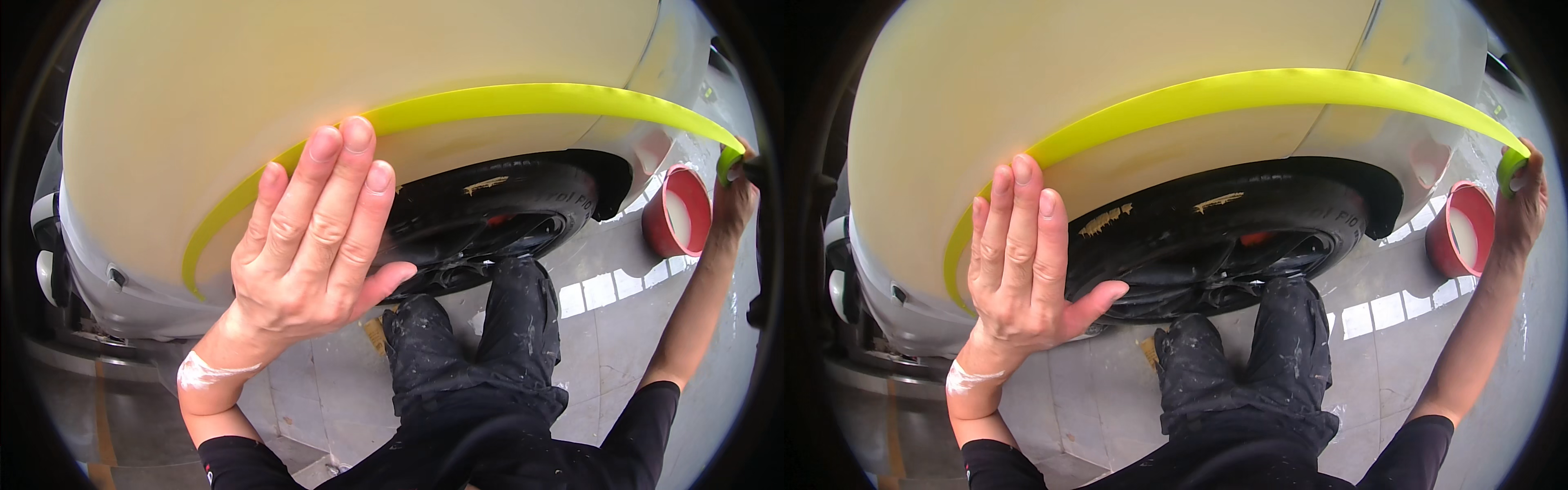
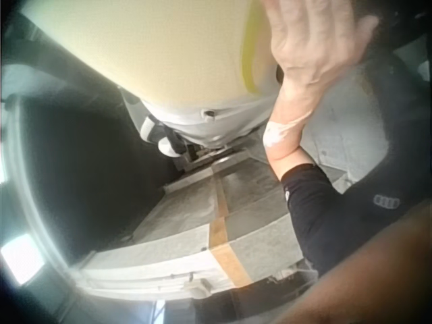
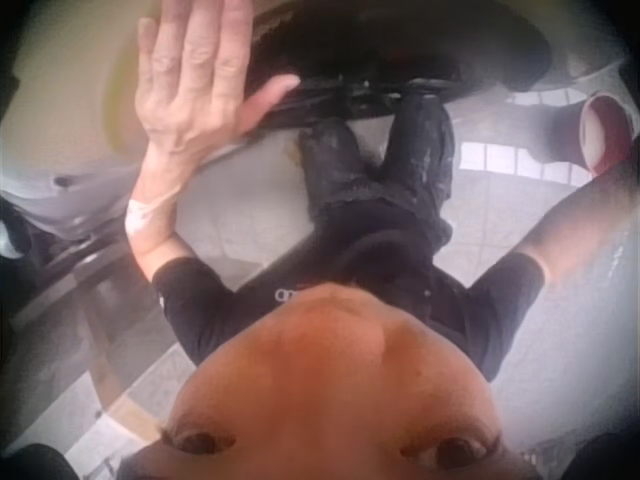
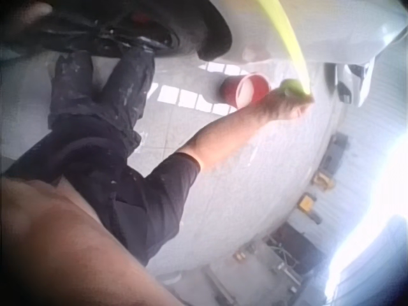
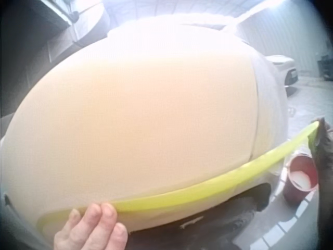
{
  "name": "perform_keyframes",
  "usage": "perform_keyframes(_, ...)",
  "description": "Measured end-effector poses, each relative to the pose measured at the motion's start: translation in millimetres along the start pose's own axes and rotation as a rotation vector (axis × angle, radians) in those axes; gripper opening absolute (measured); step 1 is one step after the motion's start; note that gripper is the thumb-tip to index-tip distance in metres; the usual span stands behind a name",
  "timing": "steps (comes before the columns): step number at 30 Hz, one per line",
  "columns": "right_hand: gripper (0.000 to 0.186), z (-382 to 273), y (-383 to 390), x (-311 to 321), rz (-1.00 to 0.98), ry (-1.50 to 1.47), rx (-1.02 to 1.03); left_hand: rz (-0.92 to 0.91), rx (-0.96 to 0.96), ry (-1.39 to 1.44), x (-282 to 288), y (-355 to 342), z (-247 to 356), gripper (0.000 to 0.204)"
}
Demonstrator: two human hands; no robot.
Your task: The person applies yellow masking tape along the lower edge of a white car's side panel, then uses a green sanding block to sand the taped area. The person repeatedly dips the sanding block into a red bucket of water during the process.
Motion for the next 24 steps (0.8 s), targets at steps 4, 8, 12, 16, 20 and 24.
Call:
perform_keyframes(4, 0.049, 21.0, 3.3, -15.6, 0.123, -0.098, -0.064, 0.024, -0.031, -0.029, 0.4, -11.2, 2.8, 0.086)
perform_keyframes(8, 0.049, 30.8, 6.4, -26.0, 0.161, -0.140, -0.077, 0.009, -0.047, -0.024, 1.9, -24.2, 8.0, 0.085)
perform_keyframes(12, 0.050, 44.8, 9.3, -26.8, 0.030, -0.120, -0.093, -0.031, -0.050, -0.010, 1.5, -39.5, 15.1, 0.084)
perform_keyframes(16, 0.049, 58.2, 19.8, -25.5, -0.012, -0.087, -0.091, -0.019, -0.077, -0.011, 0.8, -53.7, 22.2, 0.084)
perform_keyframes(20, 0.048, 65.5, 35.9, -37.1, -0.018, -0.131, -0.079, -0.043, -0.097, -0.017, 0.4, -65.5, 26.8, 0.083)
perform_keyframes(24, 0.046, 70.3, 47.9, -52.0, 0.011, -0.114, -0.095, -0.079, -0.131, -0.011, 0.8, -82.7, 34.0, 0.080)
Point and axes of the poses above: each hand's wrist, its own y-axis away from the middle knuckle, its own x-axis out of the back of the hand, z = x × y, the point moved 4 cm from there along -y, towards the middle knuckle, and after that the axes turned 6 degrees about -y, right-handed, at the moved point
